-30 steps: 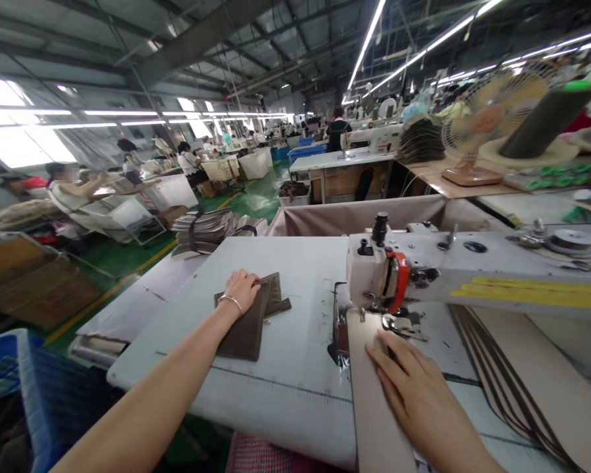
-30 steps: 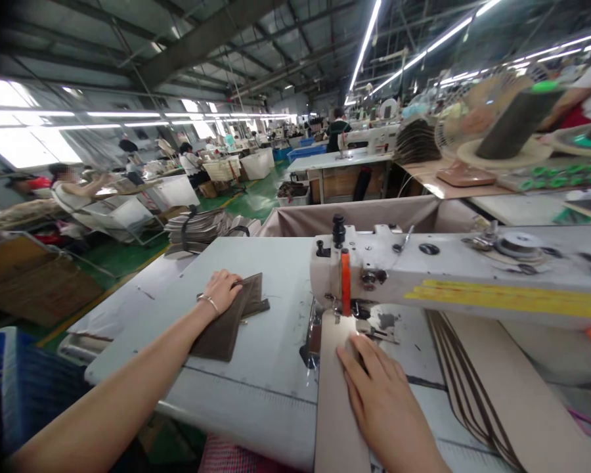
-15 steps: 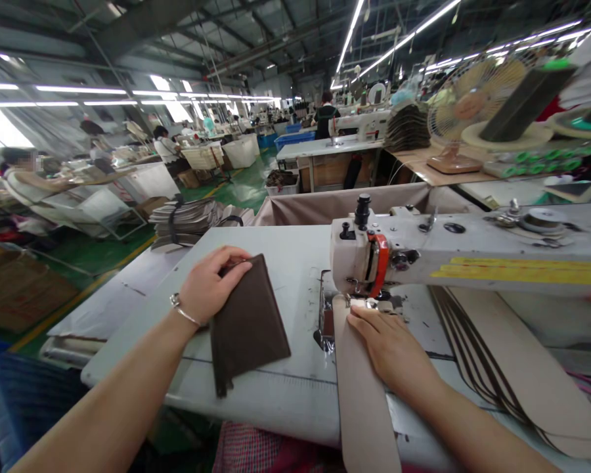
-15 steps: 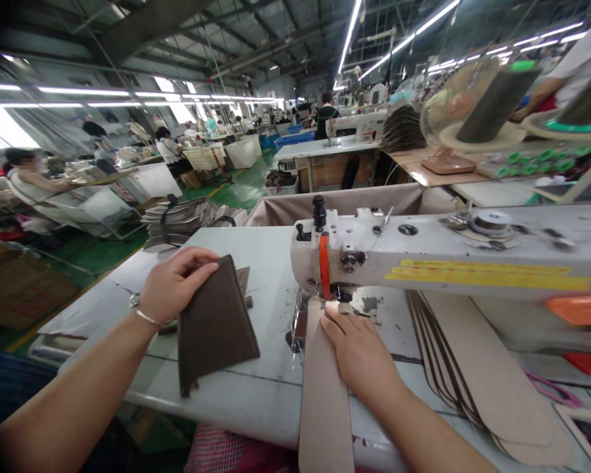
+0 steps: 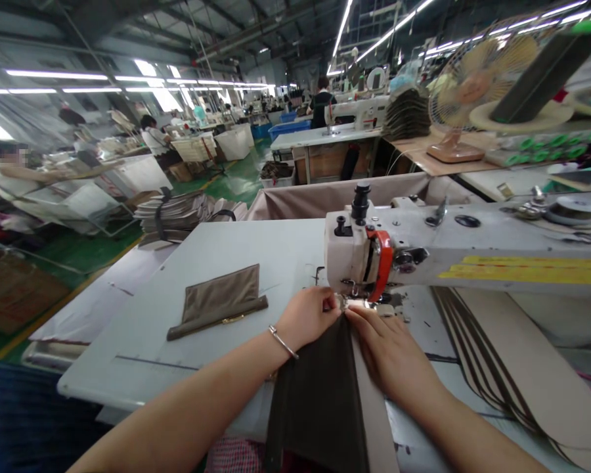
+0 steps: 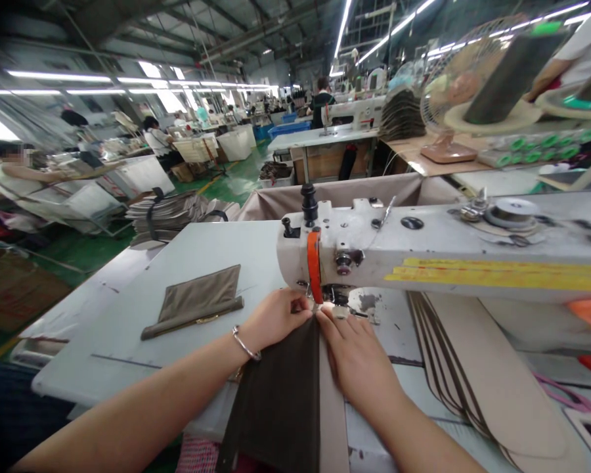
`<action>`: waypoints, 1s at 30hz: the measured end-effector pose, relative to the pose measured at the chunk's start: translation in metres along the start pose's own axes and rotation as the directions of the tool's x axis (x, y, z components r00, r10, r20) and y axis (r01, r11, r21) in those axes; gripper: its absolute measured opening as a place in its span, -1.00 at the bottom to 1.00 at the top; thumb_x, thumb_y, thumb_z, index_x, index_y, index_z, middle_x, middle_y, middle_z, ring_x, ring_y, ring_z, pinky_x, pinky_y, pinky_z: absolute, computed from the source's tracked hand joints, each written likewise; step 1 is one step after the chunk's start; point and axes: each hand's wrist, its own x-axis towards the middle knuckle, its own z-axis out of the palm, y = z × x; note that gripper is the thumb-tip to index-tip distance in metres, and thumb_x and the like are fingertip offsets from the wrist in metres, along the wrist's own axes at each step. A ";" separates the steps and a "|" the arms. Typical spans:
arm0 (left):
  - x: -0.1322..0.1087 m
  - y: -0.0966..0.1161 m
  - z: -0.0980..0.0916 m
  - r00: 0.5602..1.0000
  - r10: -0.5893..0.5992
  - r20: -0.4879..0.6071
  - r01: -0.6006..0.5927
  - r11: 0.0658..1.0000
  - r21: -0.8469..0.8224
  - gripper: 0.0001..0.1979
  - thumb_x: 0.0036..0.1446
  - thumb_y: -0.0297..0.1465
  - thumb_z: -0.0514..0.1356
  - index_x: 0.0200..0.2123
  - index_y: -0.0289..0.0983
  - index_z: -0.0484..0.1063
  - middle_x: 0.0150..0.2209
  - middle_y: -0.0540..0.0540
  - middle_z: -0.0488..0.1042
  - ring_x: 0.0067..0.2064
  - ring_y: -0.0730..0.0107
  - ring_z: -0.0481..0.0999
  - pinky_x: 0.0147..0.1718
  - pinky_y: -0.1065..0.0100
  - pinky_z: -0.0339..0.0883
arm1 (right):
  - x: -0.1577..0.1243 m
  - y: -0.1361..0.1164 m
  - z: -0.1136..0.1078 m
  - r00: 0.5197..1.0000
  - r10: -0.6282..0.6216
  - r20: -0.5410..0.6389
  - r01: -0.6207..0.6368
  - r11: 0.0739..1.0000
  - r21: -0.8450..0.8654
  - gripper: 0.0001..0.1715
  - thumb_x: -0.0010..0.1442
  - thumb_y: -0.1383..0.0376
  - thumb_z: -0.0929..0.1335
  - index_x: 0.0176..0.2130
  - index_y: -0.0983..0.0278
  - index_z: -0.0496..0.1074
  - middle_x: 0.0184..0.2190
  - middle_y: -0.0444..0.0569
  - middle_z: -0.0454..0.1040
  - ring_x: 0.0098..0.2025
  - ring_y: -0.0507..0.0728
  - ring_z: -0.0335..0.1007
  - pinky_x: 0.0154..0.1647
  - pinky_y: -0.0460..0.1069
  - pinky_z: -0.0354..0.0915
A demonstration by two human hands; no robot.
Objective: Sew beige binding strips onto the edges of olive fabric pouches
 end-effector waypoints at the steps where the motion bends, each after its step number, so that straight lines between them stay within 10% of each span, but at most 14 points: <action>1: 0.001 0.000 0.000 1.000 -0.005 -0.007 0.005 1.000 0.004 -0.92 0.06 -0.40 0.18 -0.42 -0.28 0.45 -0.44 -0.04 0.48 -0.41 0.36 0.44 -0.47 0.42 0.18 | 0.000 0.000 0.000 1.000 0.003 0.000 -0.003 1.000 0.002 -0.40 0.22 0.44 0.21 0.24 0.31 0.14 0.22 0.09 0.21 0.11 0.20 0.21 0.04 0.12 0.17; 18: -0.001 0.004 0.000 0.995 0.083 -0.060 -0.077 0.993 0.095 -0.92 0.17 -0.43 0.16 -0.30 -0.30 0.44 -0.24 -0.13 0.50 -0.16 0.24 0.47 -0.15 0.28 0.32 | -0.001 0.000 0.000 1.000 0.015 0.020 -0.016 1.000 0.015 -0.41 0.24 0.43 0.20 0.25 0.31 0.13 0.22 0.09 0.20 0.12 0.22 0.19 0.05 0.12 0.16; 23: -0.034 0.009 0.002 0.937 0.338 0.091 -0.349 0.893 0.284 -0.78 0.29 -0.40 0.07 -0.03 -0.28 0.37 0.04 -0.14 0.41 0.13 0.22 0.32 0.19 0.14 0.13 | -0.005 0.000 -0.002 1.000 -0.009 0.026 0.008 0.999 0.041 -0.46 0.24 0.39 0.24 0.20 0.26 0.21 0.14 0.04 0.30 0.05 0.19 0.24 0.04 0.11 0.16; 30: -0.037 0.007 0.001 0.941 0.309 0.139 -0.338 0.890 0.306 -0.71 0.31 -0.38 0.05 0.08 -0.26 0.30 0.13 -0.13 0.34 0.20 0.25 0.26 0.25 0.14 0.08 | -0.004 -0.003 -0.002 1.000 0.002 0.014 -0.003 0.998 0.056 -0.48 0.27 0.37 0.23 0.21 0.30 0.19 0.14 0.04 0.29 0.06 0.20 0.21 0.04 0.13 0.15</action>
